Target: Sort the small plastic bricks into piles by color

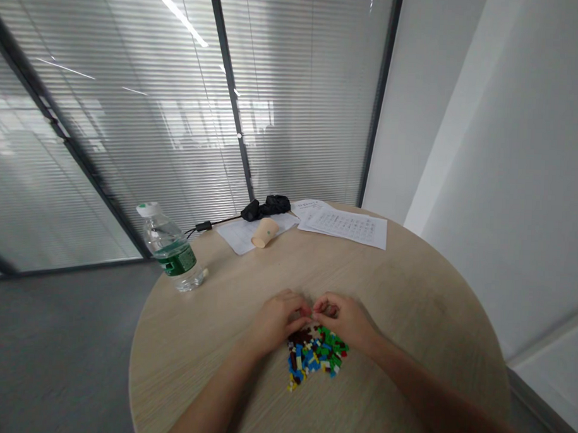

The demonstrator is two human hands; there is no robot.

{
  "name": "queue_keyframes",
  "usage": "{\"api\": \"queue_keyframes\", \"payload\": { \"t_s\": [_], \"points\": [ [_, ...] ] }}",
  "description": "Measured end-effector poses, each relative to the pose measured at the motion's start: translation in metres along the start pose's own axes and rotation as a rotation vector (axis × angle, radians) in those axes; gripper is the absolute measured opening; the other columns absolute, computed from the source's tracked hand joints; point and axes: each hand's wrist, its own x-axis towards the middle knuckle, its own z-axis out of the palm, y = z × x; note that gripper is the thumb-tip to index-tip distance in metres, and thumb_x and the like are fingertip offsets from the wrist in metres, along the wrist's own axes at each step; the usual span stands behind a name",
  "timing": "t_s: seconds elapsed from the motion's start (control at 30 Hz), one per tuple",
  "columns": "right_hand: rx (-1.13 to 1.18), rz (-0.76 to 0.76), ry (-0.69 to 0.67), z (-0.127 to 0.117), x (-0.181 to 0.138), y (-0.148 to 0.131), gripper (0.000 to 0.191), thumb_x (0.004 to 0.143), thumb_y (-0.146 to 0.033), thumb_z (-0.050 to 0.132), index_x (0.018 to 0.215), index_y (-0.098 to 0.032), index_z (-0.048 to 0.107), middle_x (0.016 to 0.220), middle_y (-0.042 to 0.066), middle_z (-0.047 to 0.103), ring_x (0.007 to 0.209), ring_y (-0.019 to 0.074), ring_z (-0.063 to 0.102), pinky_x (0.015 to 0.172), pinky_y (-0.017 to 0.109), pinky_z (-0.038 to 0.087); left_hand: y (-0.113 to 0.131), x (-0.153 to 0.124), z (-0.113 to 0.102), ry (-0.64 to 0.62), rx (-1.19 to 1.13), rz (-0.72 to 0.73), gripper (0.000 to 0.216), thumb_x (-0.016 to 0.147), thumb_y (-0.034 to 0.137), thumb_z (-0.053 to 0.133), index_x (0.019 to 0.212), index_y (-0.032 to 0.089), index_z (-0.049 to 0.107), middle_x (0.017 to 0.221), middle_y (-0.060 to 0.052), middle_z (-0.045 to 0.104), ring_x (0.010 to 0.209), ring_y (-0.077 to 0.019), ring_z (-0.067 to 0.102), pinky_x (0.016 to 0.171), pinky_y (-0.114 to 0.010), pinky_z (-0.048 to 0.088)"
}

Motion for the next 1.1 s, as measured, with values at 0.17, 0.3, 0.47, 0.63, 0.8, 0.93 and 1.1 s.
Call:
{"api": "queue_keyframes", "payload": {
  "t_s": [0.17, 0.3, 0.47, 0.63, 0.8, 0.93, 1.1],
  "points": [
    [0.112, -0.002, 0.005, 0.002, 0.002, 0.005, 0.009, 0.074, -0.019, 0.061, 0.083, -0.02, 0.061, 0.076, 0.001, 0.07, 0.072, 0.0151, 0.065, 0.066, 0.025, 0.048, 0.002, 0.001, 0.002, 0.059, -0.016, 0.014, 0.007, 0.084, 0.022, 0.056, 0.082, 0.019, 0.062, 0.08, -0.001, 0.063, 0.084, -0.0157, 0.055, 0.075, -0.025, 0.04],
    [0.148, 0.002, 0.017, 0.002, 0.002, 0.005, 0.009, 0.076, -0.024, 0.059, 0.084, -0.02, 0.062, 0.078, 0.002, 0.071, 0.075, 0.0164, 0.066, 0.068, 0.027, 0.049, 0.004, 0.001, 0.003, 0.1, -0.035, 0.019, 0.006, 0.081, 0.015, 0.057, 0.082, 0.019, 0.062, 0.08, -0.001, 0.063, 0.084, -0.0156, 0.055, 0.074, -0.025, 0.041],
    [0.149, 0.003, 0.04, 0.001, 0.003, 0.009, 0.017, 0.079, -0.031, 0.057, 0.091, -0.02, 0.063, 0.084, 0.004, 0.071, 0.079, 0.0173, 0.065, 0.072, 0.029, 0.05, -0.008, 0.002, 0.001, 0.165, 0.027, -0.062, 0.006, 0.079, 0.014, 0.06, 0.076, 0.018, 0.063, 0.076, -0.001, 0.064, 0.079, -0.0161, 0.055, 0.072, -0.026, 0.041],
    [0.026, 0.014, 0.086, -0.003, 0.003, 0.011, 0.017, 0.08, -0.027, 0.055, 0.091, -0.018, 0.064, 0.084, 0.004, 0.07, 0.072, 0.0153, 0.063, 0.066, 0.027, 0.049, -0.031, 0.005, 0.004, 0.315, 0.185, -0.165, 0.004, 0.078, 0.02, 0.064, 0.075, 0.018, 0.067, 0.082, -0.004, 0.063, 0.085, -0.0196, 0.052, 0.076, -0.031, 0.041],
    [-0.064, 0.027, 0.089, -0.005, 0.002, 0.005, 0.015, 0.079, -0.021, 0.056, 0.09, -0.018, 0.066, 0.085, 0.003, 0.071, 0.068, 0.0136, 0.062, 0.064, 0.025, 0.049, -0.035, 0.009, 0.013, 0.339, 0.221, -0.245, 0.005, 0.076, 0.02, 0.065, 0.079, 0.02, 0.069, 0.087, -0.004, 0.062, 0.091, -0.0207, 0.051, 0.08, -0.033, 0.041],
    [-0.128, -0.009, 0.084, -0.005, 0.0, 0.002, 0.015, 0.078, -0.017, 0.056, 0.088, -0.019, 0.067, 0.088, 0.004, 0.07, 0.069, 0.0132, 0.062, 0.065, 0.025, 0.048, -0.031, 0.01, 0.012, 0.325, 0.234, -0.298, 0.006, 0.078, 0.023, 0.064, 0.079, 0.02, 0.07, 0.088, -0.004, 0.062, 0.091, -0.0209, 0.051, 0.08, -0.034, 0.041],
    [-0.281, -0.148, 0.083, -0.008, 0.001, 0.004, 0.012, 0.077, -0.015, 0.058, 0.082, -0.018, 0.067, 0.085, 0.005, 0.069, 0.081, 0.0167, 0.061, 0.074, 0.028, 0.046, -0.033, 0.009, 0.011, 0.307, 0.233, -0.314, 0.007, 0.078, 0.021, 0.064, 0.081, 0.02, 0.07, 0.089, -0.004, 0.063, 0.091, -0.021, 0.051, 0.08, -0.035, 0.042]
  ]
}}
